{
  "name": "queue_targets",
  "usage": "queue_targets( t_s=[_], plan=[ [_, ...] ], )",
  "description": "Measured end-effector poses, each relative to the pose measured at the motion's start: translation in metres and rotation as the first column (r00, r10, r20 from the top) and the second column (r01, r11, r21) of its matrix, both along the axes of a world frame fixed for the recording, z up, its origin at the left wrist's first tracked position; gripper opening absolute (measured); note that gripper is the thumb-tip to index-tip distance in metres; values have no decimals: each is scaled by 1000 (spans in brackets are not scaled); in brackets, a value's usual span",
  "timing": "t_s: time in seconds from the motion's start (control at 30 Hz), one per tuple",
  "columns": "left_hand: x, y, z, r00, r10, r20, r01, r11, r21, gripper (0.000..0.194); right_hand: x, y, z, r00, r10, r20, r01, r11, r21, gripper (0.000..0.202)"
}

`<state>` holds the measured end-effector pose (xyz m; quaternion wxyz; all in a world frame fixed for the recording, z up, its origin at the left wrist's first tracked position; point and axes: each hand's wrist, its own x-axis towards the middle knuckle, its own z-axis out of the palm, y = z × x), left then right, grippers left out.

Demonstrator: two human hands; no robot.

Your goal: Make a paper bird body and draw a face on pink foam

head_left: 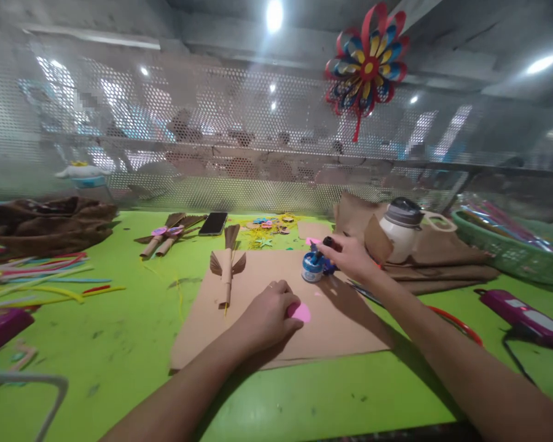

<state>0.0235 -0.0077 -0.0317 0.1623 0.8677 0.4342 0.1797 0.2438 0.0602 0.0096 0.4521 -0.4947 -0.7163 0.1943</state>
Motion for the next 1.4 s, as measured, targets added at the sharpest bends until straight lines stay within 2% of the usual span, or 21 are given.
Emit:
queue_targets(
  t_s=[0.17,0.27,0.4,0.53,0.63,0.77,1.03,1.13,1.3,1.4],
  plan=[
    [1,1,1,1000,-7,8,7,1000,-11,21,16,-21,17,991,-49,-128,51,999,14,32],
    [1,1,0,1000,-4,11,4,1000,-21,19,24,-37,21,939,-49,-341,60,998,23,28],
    [1,1,2,1000,14,17,-13,999,-49,29,25,-52,12,808,-24,-588,-4,999,-46,24],
    [1,1,5,999,32,43,-28,995,-94,33,15,-60,-4,710,-44,-703,-129,973,-191,23],
    [0,2,5,997,27,66,-18,992,-125,30,9,-64,-14,706,-64,-706,-183,946,-268,24],
    [-1,3,6,999,20,48,-14,990,-139,25,7,-68,-18,726,-56,-685,-193,940,-282,24],
    [0,1,9,999,-28,-28,25,993,-113,25,11,-75,-15,783,21,-622,-216,947,-239,26],
    [0,0,10,998,-51,-29,48,996,-77,23,13,-75,-16,814,26,-580,-181,961,-210,25],
    [3,-5,15,997,-11,-80,8,999,-35,19,10,-77,-12,869,16,-494,-131,971,-200,27],
    [4,-12,19,988,3,-155,1,1000,23,18,7,-80,-8,858,22,-513,-153,965,-215,29]
  ],
)
